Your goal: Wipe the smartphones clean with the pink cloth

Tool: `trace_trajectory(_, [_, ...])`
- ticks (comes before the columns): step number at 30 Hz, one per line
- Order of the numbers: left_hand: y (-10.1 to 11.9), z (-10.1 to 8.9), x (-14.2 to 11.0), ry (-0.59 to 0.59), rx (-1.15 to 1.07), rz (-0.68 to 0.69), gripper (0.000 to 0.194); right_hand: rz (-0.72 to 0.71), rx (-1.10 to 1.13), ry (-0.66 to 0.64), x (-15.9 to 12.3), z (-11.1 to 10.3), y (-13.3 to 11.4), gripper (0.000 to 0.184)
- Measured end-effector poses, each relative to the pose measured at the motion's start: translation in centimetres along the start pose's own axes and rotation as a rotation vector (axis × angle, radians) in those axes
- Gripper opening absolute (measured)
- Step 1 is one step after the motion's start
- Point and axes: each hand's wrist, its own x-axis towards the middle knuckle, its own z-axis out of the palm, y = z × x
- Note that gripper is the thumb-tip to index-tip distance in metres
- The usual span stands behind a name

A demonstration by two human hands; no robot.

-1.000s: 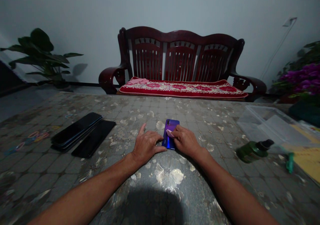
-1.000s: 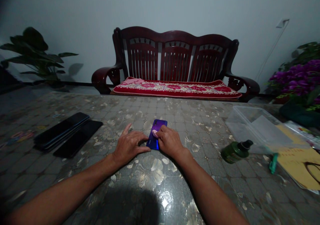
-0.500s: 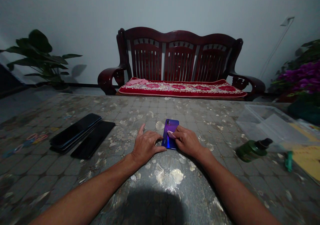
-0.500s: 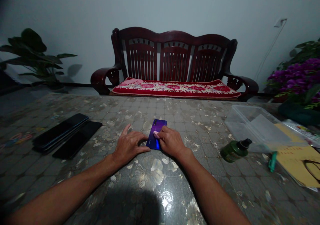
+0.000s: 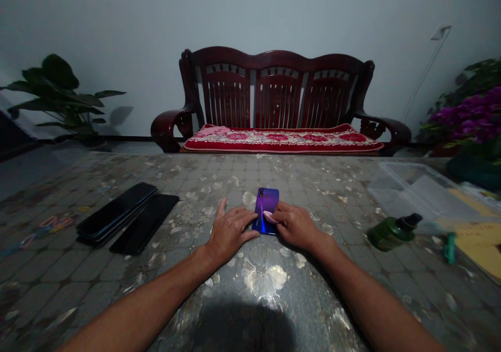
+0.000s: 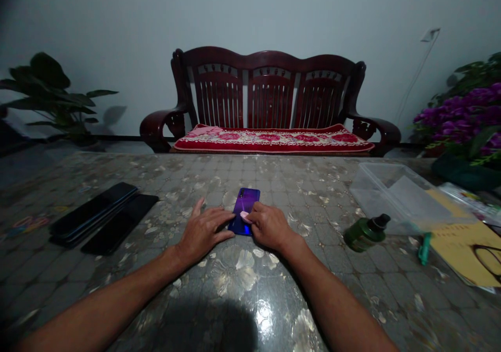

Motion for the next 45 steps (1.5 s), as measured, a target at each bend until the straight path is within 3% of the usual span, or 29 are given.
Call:
trace_trajectory(6, [0.2, 0.3, 0.1, -0.026, 0.058, -0.005, 0.044, 0.42, 0.102, 0.056, 0.5, -0.4, 0.7, 0.024])
trace_trajectory(12, [1.0, 0.6, 0.2, -0.023, 0.096, 0.012, 0.052, 0.488, 0.426, 0.108, 0.4, 0.2, 0.7, 0.025])
trace_trajectory(16, [1.3, 0.5, 0.3, -0.009, 0.116, 0.041, 0.055, 0.583, 0.769, 0.137, 0.6, 0.9, 0.3, 0.021])
trace_trajectory(22, [1.2, 0.5, 0.4, 0.027, 0.128, 0.057, 0.051, 0.861, 1.432, 0.229, 1.2, 0.8, -0.7, 0.011])
trace_trajectory(26, [1.1, 0.4, 0.2, 0.03, 0.116, 0.027, 0.052, 0.994, 1.644, 0.264, 1.3, 0.5, -0.9, 0.019])
trace_trajectory(32, [1.3, 0.3, 0.3, 0.03, 0.121, 0.008, 0.056, 1.044, 1.741, 0.289, 1.4, -0.8, -1.6, 0.014])
trace_trajectory(37, [1.8, -0.2, 0.8, 0.024, 0.143, -0.024, 0.06, 0.999, 1.76, 0.303, 2.0, -2.0, -2.7, 0.016])
trace_trajectory(45, [2.4, -0.6, 1.5, 0.053, 0.237, -0.027, 0.048, 0.867, 1.777, 0.284, 2.8, -0.9, -3.5, 0.014])
